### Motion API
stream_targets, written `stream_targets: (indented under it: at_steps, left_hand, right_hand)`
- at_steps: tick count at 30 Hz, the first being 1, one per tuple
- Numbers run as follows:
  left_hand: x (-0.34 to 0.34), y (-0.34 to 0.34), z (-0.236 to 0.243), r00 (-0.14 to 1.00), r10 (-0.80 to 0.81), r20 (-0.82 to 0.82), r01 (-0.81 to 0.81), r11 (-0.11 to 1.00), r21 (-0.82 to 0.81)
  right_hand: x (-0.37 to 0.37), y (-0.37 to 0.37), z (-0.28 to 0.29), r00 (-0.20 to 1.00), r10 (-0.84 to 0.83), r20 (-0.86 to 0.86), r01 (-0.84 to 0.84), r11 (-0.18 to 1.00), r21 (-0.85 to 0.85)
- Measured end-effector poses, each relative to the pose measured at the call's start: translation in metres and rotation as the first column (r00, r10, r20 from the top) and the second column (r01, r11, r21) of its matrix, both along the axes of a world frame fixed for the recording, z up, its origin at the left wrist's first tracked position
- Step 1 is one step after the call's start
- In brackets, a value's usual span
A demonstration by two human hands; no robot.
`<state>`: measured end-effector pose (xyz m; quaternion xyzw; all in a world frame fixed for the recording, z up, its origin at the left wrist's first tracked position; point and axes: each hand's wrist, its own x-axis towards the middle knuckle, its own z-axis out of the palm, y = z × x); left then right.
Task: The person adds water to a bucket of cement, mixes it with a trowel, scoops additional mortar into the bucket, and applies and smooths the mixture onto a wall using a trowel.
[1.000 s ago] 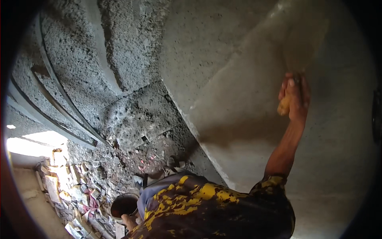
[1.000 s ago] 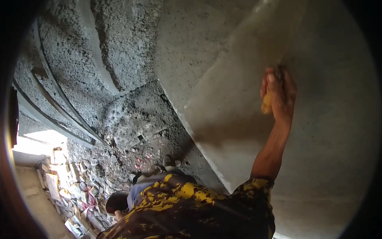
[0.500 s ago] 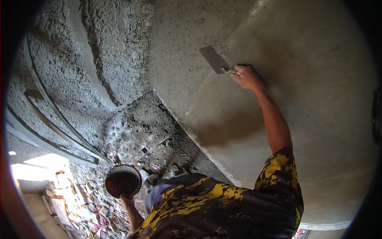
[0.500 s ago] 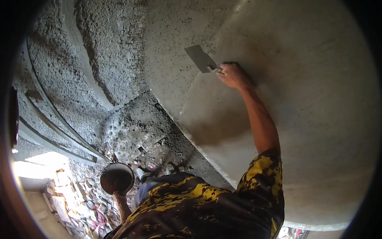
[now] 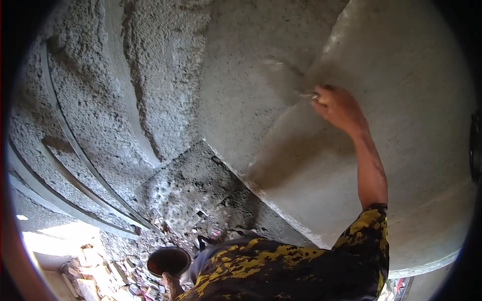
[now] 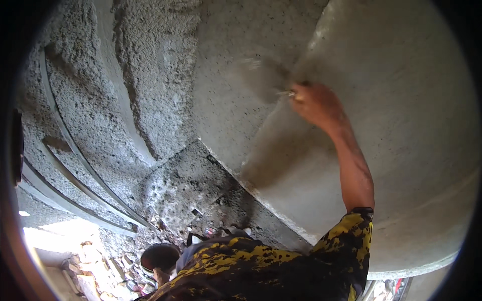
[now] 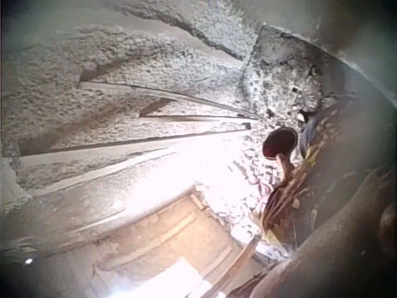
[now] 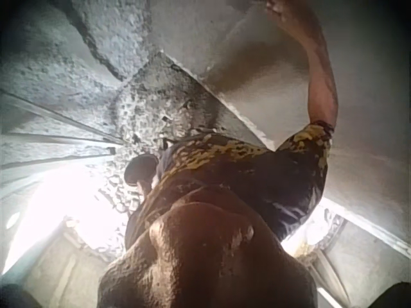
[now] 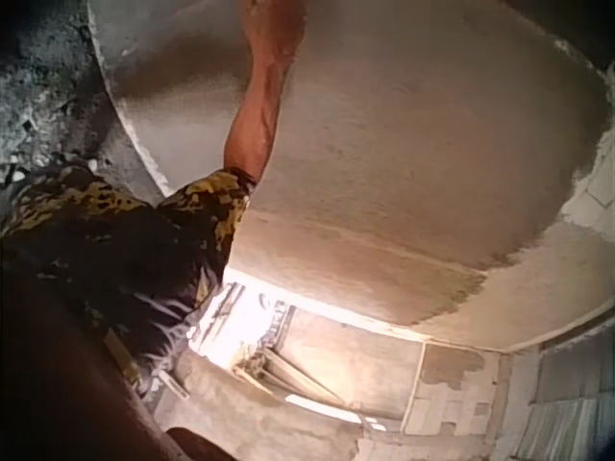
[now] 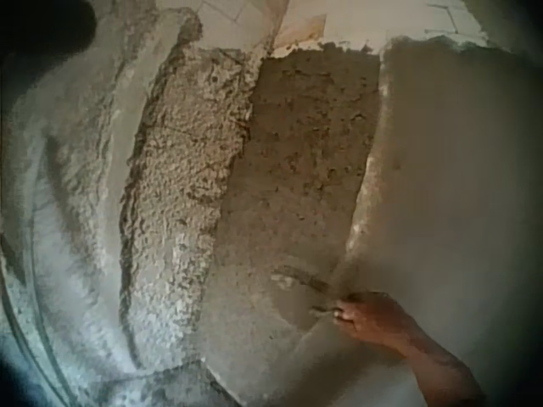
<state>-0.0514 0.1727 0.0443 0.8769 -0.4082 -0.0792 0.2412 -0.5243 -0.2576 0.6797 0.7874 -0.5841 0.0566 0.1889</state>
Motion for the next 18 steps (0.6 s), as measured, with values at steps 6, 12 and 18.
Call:
stream_targets:
  at_steps: [6, 12, 18]
  left_hand:
    - [0.023, 0.021, 0.002, 1.000, 0.014, -0.006, -0.013, 1.000, 0.018]
    - [0.035, 0.031, -0.004, 0.994, -0.019, 0.106, 0.023, 0.999, -0.036]
    - [0.035, 0.042, 0.015, 0.992, -0.058, -0.114, 0.073, 0.988, 0.136]
  right_hand:
    - [0.204, 0.063, -0.062, 0.417, 0.710, 0.567, -0.909, 0.319, 0.269]
    - [0.243, 0.008, -0.122, 0.272, 0.516, 0.812, -0.905, -0.150, 0.398]
    - [0.068, -0.112, -0.046, 0.212, -0.004, 0.977, -0.166, 0.985, 0.040]
